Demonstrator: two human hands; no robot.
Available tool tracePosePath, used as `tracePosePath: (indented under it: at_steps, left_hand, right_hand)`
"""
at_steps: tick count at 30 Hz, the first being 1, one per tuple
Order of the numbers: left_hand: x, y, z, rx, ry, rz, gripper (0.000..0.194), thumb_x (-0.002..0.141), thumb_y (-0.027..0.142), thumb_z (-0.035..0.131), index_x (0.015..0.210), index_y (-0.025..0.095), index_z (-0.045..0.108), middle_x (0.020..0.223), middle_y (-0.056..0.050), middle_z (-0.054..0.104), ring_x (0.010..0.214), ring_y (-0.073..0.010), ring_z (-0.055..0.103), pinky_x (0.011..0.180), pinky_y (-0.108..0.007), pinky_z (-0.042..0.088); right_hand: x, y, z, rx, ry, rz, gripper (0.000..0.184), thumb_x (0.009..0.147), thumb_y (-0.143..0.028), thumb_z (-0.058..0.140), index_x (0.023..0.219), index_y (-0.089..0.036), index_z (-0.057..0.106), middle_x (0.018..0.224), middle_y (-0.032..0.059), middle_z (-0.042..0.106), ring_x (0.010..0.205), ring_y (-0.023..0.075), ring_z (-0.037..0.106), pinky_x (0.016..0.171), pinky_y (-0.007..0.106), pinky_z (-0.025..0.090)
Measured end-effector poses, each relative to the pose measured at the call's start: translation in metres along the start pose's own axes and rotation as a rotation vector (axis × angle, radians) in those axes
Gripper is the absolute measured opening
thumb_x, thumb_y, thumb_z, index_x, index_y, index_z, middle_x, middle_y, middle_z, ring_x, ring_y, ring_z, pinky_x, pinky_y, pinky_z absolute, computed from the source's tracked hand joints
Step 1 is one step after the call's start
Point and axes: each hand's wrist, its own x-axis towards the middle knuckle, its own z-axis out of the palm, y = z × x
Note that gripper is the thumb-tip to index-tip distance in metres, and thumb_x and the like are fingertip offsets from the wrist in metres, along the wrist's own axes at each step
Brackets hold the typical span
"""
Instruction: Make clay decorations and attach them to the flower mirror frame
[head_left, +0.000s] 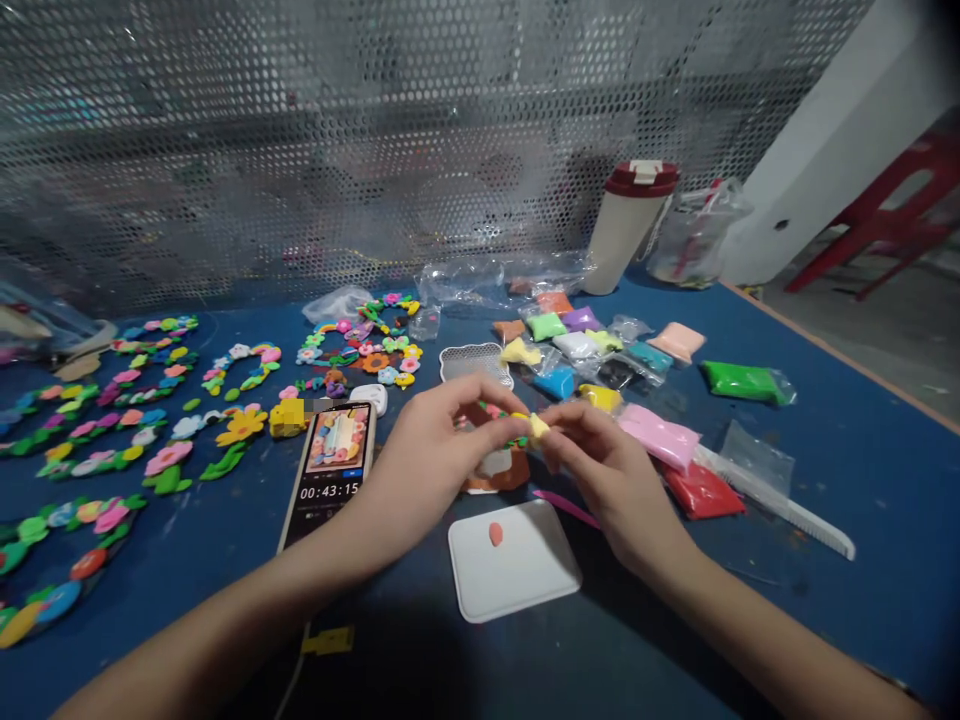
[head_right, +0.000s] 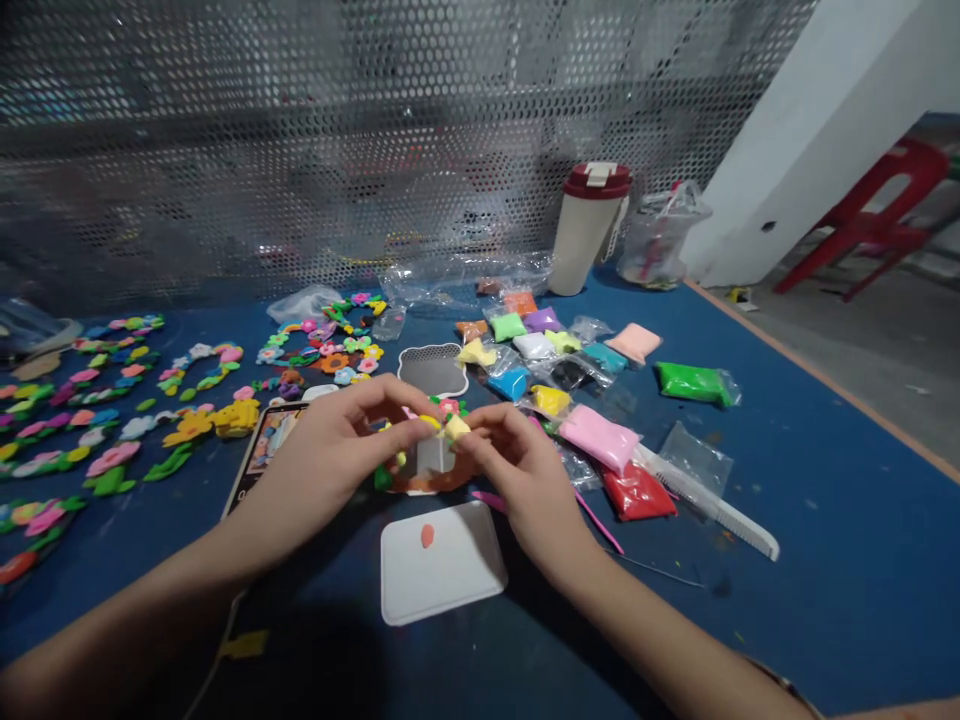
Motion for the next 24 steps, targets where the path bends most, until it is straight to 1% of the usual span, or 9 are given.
tracePosePath:
  at_steps: [2,4,6,9,13,15,18,20,24]
  left_hand:
    - [0.001,-0.003,0.001,0.066,-0.001,0.084,0.005,0.081,0.019,0.063,0.079,0.018,0.068,0.086,-0.001,0.062,0.076,-0.0132,0.059,0.063,-0.021,0.046]
    - [0.001,-0.007,0.003,0.104,-0.012,0.143,0.009,0.080,0.015,0.064,0.079,0.020,0.072,0.093,-0.002,0.061,0.087,-0.0146,0.058,0.073,-0.023,0.045]
    - [0.002,-0.011,0.006,0.116,-0.022,0.155,0.014,0.079,0.012,0.064,0.080,0.022,0.074,0.096,-0.002,0.059,0.091,-0.0144,0.058,0.078,-0.023,0.044]
    - [0.003,-0.016,0.010,0.153,-0.014,0.158,0.016,0.078,0.010,0.064,0.080,0.023,0.074,0.100,-0.002,0.056,0.095,-0.0144,0.056,0.079,-0.023,0.043]
    - [0.006,-0.016,0.009,0.225,0.014,0.128,0.015,0.079,0.018,0.066,0.094,0.022,0.068,0.099,-0.001,0.058,0.092,-0.0152,0.055,0.078,-0.024,0.043]
    - [0.007,-0.016,0.009,0.257,-0.019,0.099,0.014,0.085,0.023,0.060,0.098,0.021,0.063,0.098,0.000,0.060,0.091,-0.0151,0.055,0.080,-0.025,0.041]
    - [0.007,-0.016,0.010,0.333,-0.089,0.095,0.013,0.092,0.026,0.048,0.089,0.019,0.060,0.091,0.001,0.059,0.087,-0.0147,0.054,0.077,-0.026,0.038]
    - [0.006,-0.016,0.012,0.379,-0.106,0.112,0.016,0.093,0.026,0.046,0.082,0.019,0.055,0.085,0.002,0.056,0.083,-0.0144,0.052,0.074,-0.025,0.037]
    - [0.004,-0.015,0.013,0.396,-0.137,0.154,0.019,0.093,0.029,0.047,0.078,0.019,0.052,0.080,0.003,0.053,0.080,-0.0132,0.050,0.070,-0.024,0.035]
  right_hand:
    - [0.000,0.006,-0.005,0.023,-0.002,0.012,0.015,0.079,-0.037,0.065,0.083,-0.022,0.065,0.074,-0.0014,0.058,0.064,0.0116,0.050,0.058,0.024,0.041]
    - [0.000,0.009,-0.009,0.018,-0.006,0.029,0.015,0.079,-0.036,0.064,0.085,-0.023,0.068,0.074,-0.0008,0.059,0.065,0.0121,0.050,0.059,0.025,0.041]
    - [-0.001,0.009,-0.011,0.015,-0.014,0.053,0.014,0.079,-0.035,0.064,0.087,-0.024,0.070,0.077,0.0000,0.063,0.068,0.0133,0.053,0.062,0.026,0.042]
    - [-0.002,0.007,-0.011,0.038,-0.033,0.081,0.014,0.079,-0.033,0.064,0.088,-0.026,0.072,0.079,-0.0001,0.066,0.072,0.0145,0.057,0.067,0.028,0.044]
    - [-0.003,0.007,-0.011,0.064,-0.039,0.071,0.015,0.082,-0.032,0.063,0.092,-0.028,0.073,0.075,-0.0013,0.063,0.074,0.0137,0.057,0.070,0.027,0.045]
    - [-0.004,0.008,-0.012,0.050,-0.034,0.032,0.017,0.085,-0.033,0.059,0.095,-0.029,0.072,0.076,-0.0012,0.062,0.074,0.0131,0.056,0.070,0.026,0.045]
    - [-0.007,0.007,-0.011,-0.004,-0.035,-0.049,0.021,0.089,-0.034,0.053,0.104,-0.031,0.068,0.084,-0.0006,0.063,0.079,0.0130,0.056,0.073,0.026,0.046]
    - [-0.009,0.006,-0.008,-0.002,-0.026,-0.085,0.022,0.086,-0.031,0.058,0.108,-0.033,0.063,0.090,-0.0014,0.062,0.082,0.0128,0.057,0.074,0.025,0.047]
    - [-0.011,0.005,-0.005,-0.002,0.039,-0.133,0.027,0.074,-0.026,0.072,0.097,-0.031,0.058,0.087,-0.0037,0.058,0.073,0.0106,0.056,0.068,0.023,0.049]
